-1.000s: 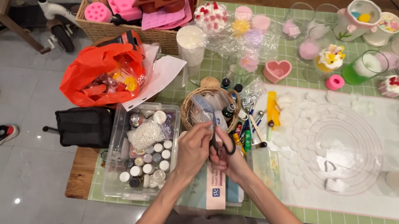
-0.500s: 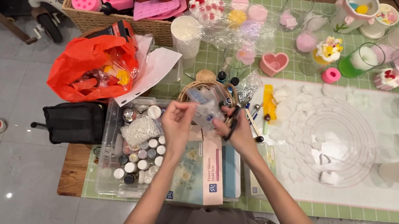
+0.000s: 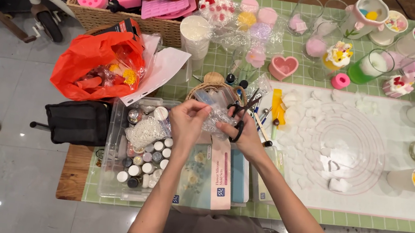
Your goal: Preparing candle making supplies by cutting and sealing small components.
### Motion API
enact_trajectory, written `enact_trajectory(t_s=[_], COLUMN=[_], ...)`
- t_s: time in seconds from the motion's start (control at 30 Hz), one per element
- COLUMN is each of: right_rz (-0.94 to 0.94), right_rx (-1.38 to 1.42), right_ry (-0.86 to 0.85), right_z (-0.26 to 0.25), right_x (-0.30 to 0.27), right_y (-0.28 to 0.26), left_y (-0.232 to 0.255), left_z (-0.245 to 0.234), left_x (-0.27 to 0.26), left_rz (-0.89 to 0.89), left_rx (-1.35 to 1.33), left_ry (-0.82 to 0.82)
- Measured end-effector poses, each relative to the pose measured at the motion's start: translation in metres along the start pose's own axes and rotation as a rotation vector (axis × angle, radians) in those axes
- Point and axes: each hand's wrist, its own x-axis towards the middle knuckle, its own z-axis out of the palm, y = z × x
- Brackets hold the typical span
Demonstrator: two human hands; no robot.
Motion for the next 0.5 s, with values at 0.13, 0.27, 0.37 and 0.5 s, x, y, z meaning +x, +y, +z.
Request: enact_trajectory(t_s=[0.13, 0.27, 0.37, 0.5], right_rz=[0.01, 0.081, 0.088, -0.019], right_rx=[0.047, 0.265, 0.281, 0.103], right_ry=[-0.023, -0.115, -0.104, 0.002], right_z=[-0.008, -0.021, -0.027, -0.028], right_x=[-0.001, 0.002, 0.006, 0.014], right_y=[-0.011, -0.007, -0.004, 0.007], left_y=[-0.042, -0.029, -0.007, 0.049], left_z=[0.005, -0.002, -0.006, -0.01], left_x=[0.014, 0.015, 0.009, -0.002], left_rz=[-0.174, -0.298, -0.22, -0.038], left_rx=[-0.375, -0.558, -0.483, -0.19], left_ry=[-0.041, -0.17, -0.258, -0.306])
